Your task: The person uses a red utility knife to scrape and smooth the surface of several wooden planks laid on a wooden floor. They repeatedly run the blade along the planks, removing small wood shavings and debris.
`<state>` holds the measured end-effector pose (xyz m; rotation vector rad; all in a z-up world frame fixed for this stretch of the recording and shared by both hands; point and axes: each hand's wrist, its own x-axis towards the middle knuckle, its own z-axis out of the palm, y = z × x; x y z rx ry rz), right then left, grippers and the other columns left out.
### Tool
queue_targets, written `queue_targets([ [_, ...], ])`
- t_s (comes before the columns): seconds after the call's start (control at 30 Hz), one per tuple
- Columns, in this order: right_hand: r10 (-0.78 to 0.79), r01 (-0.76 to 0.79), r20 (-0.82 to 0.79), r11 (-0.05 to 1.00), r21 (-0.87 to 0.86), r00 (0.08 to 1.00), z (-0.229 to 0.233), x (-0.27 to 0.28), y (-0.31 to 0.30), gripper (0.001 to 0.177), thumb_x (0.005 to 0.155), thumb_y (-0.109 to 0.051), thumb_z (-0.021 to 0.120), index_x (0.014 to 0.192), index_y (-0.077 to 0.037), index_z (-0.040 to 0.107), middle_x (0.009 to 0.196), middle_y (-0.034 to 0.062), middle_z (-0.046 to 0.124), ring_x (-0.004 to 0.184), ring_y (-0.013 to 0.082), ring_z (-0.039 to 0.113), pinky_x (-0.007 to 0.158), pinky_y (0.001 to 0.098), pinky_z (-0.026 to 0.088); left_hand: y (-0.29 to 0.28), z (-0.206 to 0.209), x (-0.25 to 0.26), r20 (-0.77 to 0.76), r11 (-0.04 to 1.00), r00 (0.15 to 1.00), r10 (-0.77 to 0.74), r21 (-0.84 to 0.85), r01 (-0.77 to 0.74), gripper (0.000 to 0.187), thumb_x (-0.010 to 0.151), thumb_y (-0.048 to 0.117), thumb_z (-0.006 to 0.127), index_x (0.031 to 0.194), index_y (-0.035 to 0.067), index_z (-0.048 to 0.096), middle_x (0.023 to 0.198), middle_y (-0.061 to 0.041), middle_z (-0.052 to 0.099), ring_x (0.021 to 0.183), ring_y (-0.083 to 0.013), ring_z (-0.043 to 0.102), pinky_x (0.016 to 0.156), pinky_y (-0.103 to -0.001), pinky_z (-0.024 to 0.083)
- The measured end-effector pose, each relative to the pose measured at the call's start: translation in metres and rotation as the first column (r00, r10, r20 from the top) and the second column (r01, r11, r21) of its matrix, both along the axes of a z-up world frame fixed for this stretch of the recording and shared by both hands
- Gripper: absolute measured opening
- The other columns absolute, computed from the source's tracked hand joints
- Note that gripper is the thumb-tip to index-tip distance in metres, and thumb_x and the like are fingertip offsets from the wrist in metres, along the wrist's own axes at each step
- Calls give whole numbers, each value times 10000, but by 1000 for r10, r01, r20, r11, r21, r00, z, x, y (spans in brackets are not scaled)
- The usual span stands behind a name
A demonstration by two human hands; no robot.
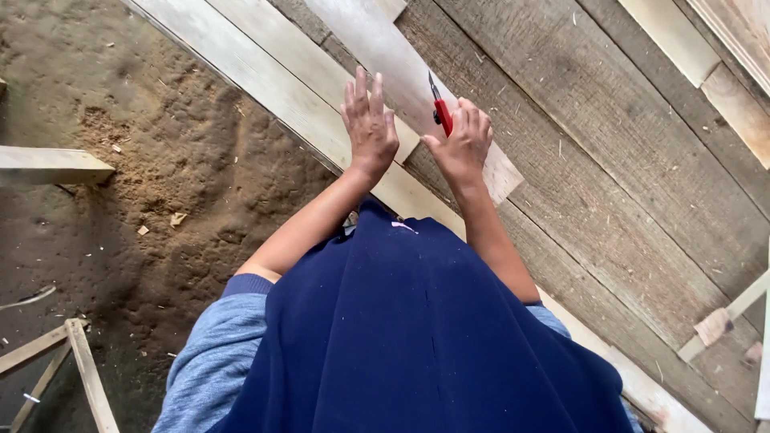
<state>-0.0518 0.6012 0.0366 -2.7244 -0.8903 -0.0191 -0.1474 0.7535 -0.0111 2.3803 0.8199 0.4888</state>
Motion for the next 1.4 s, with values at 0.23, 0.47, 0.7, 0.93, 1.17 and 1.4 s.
queue_targets([
  [0.23, 27, -27, -3, 1000, 16, 1000, -26, 16, 97, 889, 635, -579, 912, 1304, -84, 598, 1436, 37, 522, 1242, 330, 463, 1011, 494, 388, 96, 9, 13, -123, 999, 992, 36, 8, -35, 642, 1063, 225, 493, 1654, 211, 244, 1735, -4, 10, 1606, -336, -24, 1252, -678, 91],
  [0.47, 58, -58, -3, 998, 24, 998, -41, 20, 235, 823, 643, -528, 926, 1254, -75, 611, 1444, 61, 534, 1291, 323, 445, 1049, 498, 397, 247, -13, 34, -303, 978, 953, 19, 204, 46, 637, 1135, 437, 356, 1680, 213, 112, 1717, -24, -116, 1574, -340, -136, 1244, -669, 40],
  [0.7, 61, -66, -52, 993, -95, 997, -48, 26, 323, 770, 718, -576, 881, 1231, -74, 601, 1448, 110, 548, 1339, 315, 454, 1107, 451, 353, 350, -16, 40, -376, 975, 919, -119, 132, 181, 658, 1154, 520, 295, 1692, 221, 64, 1711, -20, -161, 1558, -331, -201, 1247, -648, -54],
  [0.93, 14, -38, -137, 984, -177, 990, -61, 26, 371, 884, 768, -595, 810, 1411, -63, 518, 1544, 100, 469, 1424, 316, 383, 1168, 488, 301, 408, -58, 47, -332, 938, 940, -83, 294, 186, 706, 1134, 626, 229, 1679, 272, -48, 1704, -24, -241, 1552, -316, -246, 1219, -641, -126],
  [1.17, 36, -48, -74, 985, -163, 997, -65, 25, 392, 871, 739, -585, 837, 1372, -61, 546, 1490, 100, 521, 1380, 292, 419, 1125, 431, 351, 433, -42, 48, -534, 961, 837, -122, 149, 235, 708, 1138, 664, 243, 1696, 293, 14, 1710, -38, -147, 1568, -342, -154, 1241, -658, -81],
  [1.4, 12, -27, -110, 990, -141, 994, -62, 25, 408, 817, 738, -562, 835, 1330, -69, 561, 1482, 105, 522, 1394, 306, 403, 1147, 441, 324, 446, -35, 48, -559, 958, 817, -139, 134, 254, 720, 1146, 679, 278, 1701, 292, 35, 1714, -40, -114, 1562, -354, -134, 1232, -674, -62],
])
